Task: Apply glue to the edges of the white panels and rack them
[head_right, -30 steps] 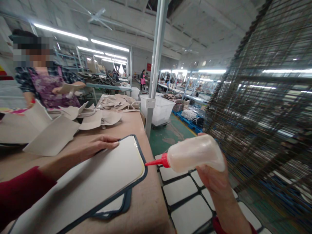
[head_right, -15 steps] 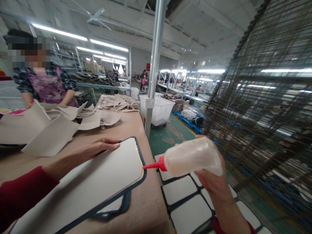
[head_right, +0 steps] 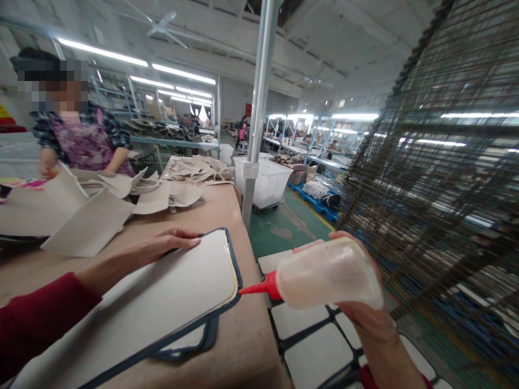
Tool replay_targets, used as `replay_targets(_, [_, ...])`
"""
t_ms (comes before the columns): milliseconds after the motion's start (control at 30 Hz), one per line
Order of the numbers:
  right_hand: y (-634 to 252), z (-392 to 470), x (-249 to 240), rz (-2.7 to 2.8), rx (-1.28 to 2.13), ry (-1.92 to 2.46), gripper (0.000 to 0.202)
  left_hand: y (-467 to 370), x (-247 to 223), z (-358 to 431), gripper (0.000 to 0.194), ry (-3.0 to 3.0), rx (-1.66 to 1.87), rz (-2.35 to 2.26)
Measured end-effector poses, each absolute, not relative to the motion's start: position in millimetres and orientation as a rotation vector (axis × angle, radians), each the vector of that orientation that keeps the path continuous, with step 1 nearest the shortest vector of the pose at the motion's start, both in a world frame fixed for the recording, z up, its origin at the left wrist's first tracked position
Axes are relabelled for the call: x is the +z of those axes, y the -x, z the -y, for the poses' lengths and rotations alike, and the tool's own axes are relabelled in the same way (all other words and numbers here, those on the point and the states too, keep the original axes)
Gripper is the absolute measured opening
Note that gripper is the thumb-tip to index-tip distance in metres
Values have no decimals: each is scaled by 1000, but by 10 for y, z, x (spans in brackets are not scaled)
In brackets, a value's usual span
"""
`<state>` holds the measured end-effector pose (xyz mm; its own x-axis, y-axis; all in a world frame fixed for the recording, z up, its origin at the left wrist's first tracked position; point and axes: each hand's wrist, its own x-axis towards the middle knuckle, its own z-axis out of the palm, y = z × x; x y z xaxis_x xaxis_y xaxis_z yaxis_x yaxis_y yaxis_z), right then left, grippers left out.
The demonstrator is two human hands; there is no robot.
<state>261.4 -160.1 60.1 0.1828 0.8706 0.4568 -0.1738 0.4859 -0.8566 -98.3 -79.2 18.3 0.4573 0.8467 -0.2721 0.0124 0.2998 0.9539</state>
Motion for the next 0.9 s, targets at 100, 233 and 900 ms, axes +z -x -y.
replay_targets(100, [-2645,1615,588,1130,926,716,72,969,205,806,41,-1141,678,-936])
replay_targets(233, [-2740,1581,498,1156,915,682,75,943,232,828,38,-1144,693,-928])
replay_targets(900, [-2702,1658,429,1098,985,768,54,947,255,876,33,-1195,693,-921])
